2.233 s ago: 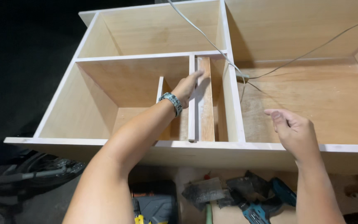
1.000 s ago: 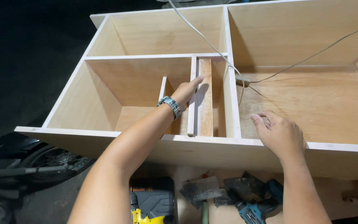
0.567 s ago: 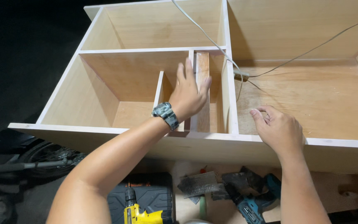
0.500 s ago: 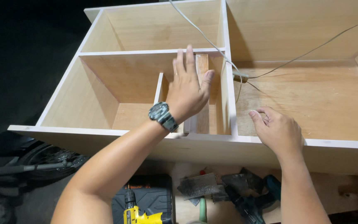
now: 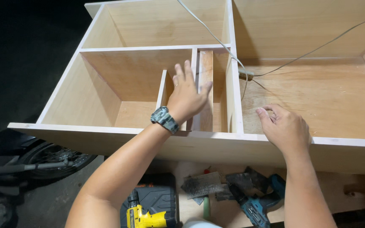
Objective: The person aligns a wooden divider inside a cabinet frame and secures it by driving a screw into the side panel with a power drill.
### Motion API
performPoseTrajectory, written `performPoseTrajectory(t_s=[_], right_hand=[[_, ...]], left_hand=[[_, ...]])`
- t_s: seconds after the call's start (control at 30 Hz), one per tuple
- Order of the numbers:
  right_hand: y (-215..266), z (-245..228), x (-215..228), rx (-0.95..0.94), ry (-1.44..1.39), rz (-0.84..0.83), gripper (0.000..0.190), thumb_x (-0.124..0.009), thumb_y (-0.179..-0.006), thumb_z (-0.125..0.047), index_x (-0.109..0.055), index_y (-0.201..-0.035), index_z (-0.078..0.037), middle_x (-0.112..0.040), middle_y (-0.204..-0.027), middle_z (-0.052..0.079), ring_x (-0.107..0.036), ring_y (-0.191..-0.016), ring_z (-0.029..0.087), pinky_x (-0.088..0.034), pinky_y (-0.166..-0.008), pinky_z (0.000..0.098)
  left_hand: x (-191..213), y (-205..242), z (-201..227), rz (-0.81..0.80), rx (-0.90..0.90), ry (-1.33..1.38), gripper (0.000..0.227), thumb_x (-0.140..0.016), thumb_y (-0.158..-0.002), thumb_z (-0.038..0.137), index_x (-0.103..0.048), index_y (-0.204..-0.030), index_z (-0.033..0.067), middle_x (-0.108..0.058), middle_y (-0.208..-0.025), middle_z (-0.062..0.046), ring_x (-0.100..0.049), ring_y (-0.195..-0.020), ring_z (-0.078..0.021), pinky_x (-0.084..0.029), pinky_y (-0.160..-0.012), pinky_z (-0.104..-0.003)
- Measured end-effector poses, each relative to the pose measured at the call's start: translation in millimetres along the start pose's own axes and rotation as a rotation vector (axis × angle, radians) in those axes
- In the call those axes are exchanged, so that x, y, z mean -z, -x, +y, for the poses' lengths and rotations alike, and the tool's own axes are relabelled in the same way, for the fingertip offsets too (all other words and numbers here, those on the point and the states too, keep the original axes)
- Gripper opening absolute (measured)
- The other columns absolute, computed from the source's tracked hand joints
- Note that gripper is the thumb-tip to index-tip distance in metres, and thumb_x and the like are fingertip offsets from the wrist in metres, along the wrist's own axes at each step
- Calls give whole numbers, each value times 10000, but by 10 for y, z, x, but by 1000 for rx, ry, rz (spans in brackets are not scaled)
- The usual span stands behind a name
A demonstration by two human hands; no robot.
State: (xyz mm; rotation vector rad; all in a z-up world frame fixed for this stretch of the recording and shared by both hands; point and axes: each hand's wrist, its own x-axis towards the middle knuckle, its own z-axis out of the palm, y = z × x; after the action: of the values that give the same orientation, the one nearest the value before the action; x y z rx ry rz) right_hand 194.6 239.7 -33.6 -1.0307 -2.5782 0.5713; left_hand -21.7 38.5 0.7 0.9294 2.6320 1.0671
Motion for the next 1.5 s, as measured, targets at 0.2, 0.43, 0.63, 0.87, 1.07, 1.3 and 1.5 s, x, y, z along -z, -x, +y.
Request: performPoseTrajectory(t_s=[0.2, 0.43, 0.63, 0.87, 1.07, 1.3, 1.5], right_hand=[[25, -3, -25, 23, -1, 42, 333, -693, -1040, -508, -846, -1209, -264, -794, -778, 84, -790, -949, 418, -604, -878, 594], [23, -27, -58, 42, 30, 43, 330, -671, -1056, -525, -842, -1212, -291, -812, -810, 93, -786, -979, 444, -605, -903, 615], [31, -31, -39, 48, 37, 60, 322, -677, -1056, -492, -839, -1209, -260, -777, -765, 106, -784, -936, 453, -597, -860, 637], [94, -213, 67, 4, 48, 4, 359, -652, -1051, -496, -846, -1226, -250, -838, -883, 146, -795, -1017, 455, -600, -911, 609], [52, -214, 88, -25, 45, -5, 374, -639, -1043, -545, -841, -1233, -294, -837, -875, 126, -790, -1025, 449, -600, -921, 610], [57, -228, 96, -39, 5, -14, 371, -652, -1057, -519, -842, -1233, -254, -804, -794, 122, -794, -944, 445, -598, -862, 605], [54, -164, 20, 0, 55, -3, 396, -638, -1051, -539, -831, -1258, -262, -838, -882, 117, -797, -1009, 428, -609, -895, 618]], left_hand=[[-66, -474, -738, -3, 207, 151, 1088, -425, -1062, 763, -171, -1712, -73, -138, -1722, -457, -227, -1611, -592, -306, -1270, -669], [-341, -308, -280, -44, 446, 498, 970, -685, -898, 677, -517, -1557, -14, -610, -1524, -291, -614, -1410, -459, -551, -1102, -632], [-127, -452, -547, -223, 401, 605, 967, -503, -994, 703, -526, -1576, -68, -584, -1546, -340, -718, -1227, -527, -645, -857, -647], [-260, -970, -444, 0, 486, 849, 1041, -388, -1023, 731, -302, -1693, -60, -440, -1670, -349, -445, -1542, -489, -341, -1278, -645], [-512, -1162, -477, -116, 436, 883, 972, -451, -1034, 711, -365, -1697, 6, -447, -1672, -268, -463, -1509, -415, -412, -1236, -595], [-157, -967, -786, -191, 546, 909, 1341, -665, -827, 856, -185, -1728, -14, -486, -1481, -261, -615, -1189, -361, -567, -1027, -682], [-783, -821, -684, -229, 550, 907, 846, -908, -872, 294, -522, -1533, -66, -696, -1303, -267, -829, -955, -291, -653, -820, -660]])
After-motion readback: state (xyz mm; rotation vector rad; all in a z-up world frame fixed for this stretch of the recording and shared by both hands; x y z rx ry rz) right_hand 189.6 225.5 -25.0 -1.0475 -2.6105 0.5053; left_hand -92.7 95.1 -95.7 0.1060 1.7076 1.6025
